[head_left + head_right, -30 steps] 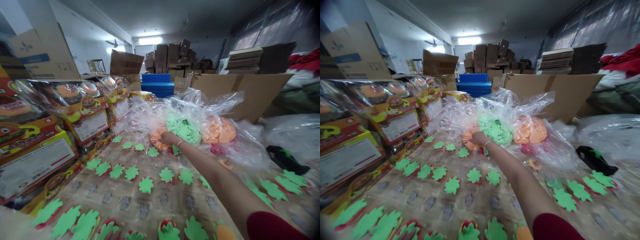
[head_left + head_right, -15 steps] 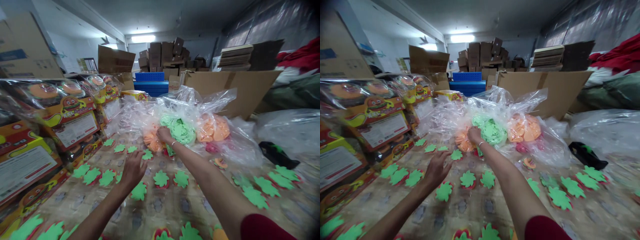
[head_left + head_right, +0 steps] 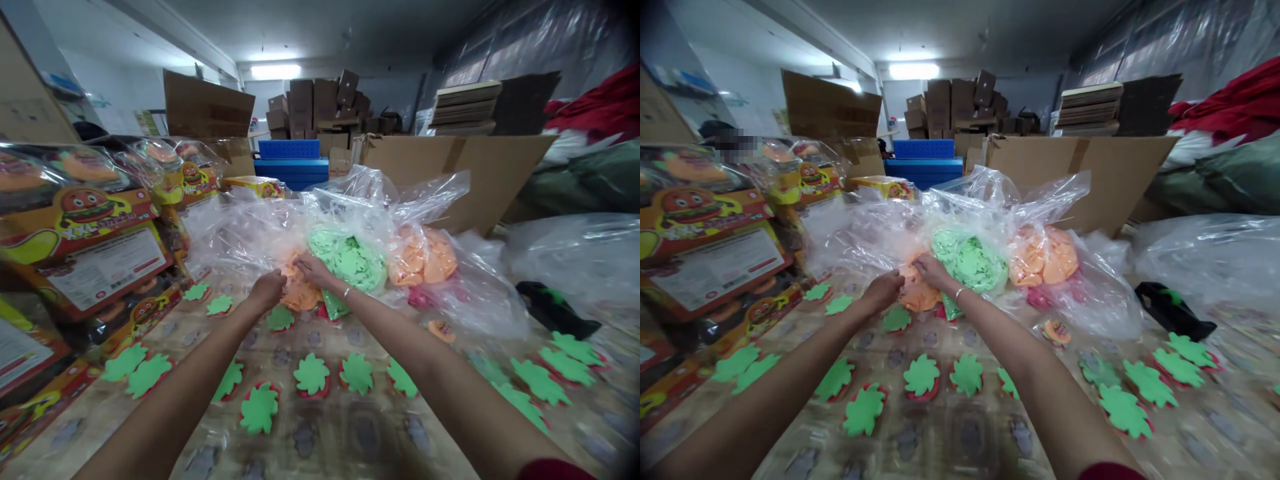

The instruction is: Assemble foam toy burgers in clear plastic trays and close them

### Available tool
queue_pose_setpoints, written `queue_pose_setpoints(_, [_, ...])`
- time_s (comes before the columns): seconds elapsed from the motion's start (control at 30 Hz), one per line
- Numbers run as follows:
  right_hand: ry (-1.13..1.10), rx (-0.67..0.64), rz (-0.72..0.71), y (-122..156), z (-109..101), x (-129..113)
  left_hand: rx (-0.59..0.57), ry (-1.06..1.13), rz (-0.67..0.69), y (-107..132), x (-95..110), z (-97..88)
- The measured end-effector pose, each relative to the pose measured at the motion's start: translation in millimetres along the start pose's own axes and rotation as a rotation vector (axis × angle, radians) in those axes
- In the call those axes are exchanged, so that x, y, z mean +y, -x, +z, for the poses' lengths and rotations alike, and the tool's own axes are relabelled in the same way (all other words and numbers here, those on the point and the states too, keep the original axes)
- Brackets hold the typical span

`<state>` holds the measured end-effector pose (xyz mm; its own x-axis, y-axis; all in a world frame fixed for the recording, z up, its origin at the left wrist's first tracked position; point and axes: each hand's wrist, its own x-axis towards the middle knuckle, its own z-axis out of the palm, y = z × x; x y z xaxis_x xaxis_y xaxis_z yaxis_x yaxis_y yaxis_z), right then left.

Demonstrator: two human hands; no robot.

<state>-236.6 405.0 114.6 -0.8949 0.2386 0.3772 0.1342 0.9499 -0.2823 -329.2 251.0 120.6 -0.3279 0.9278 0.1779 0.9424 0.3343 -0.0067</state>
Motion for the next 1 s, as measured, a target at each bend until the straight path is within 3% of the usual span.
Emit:
queue_pose_setpoints(0.13, [0.066, -0.040, 0.085, -38, 13, 13, -0.011, -0.066, -0.007, 15, 5, -9.2])
queue_pose_setpoints(0.27, [0.166, -0.016, 0.174, -57, 17, 32, -0.029, -0.130, -0.031, 30, 5, -17.9])
queue_pose_setpoints(0.47, [0.303, 0.048, 0.124, -55, 1, 59, -0.053, -0.159, -0.060, 56, -17, -18.1])
queue_pose_setpoints(0.57, [0.396, -0.015, 0.052, -50, -4, 59, -0.017, -0.188, -0.087, 74, -25, -21.8])
queue_pose_setpoints(0.67, [0.412, -0.118, -0.039, -46, -3, 53, 0.096, -0.222, -0.099, 81, -20, -27.8])
queue_pose_setpoints(0.83, [0.385, -0.210, -0.122, -38, -1, 46, 0.249, -0.147, 0.044, 63, 5, -32.4])
queue_pose_setpoints(1.0, [0.284, -0.199, -0.214, -17, -19, 49, 0.335, 0.002, 0.232, 17, 25, -29.4])
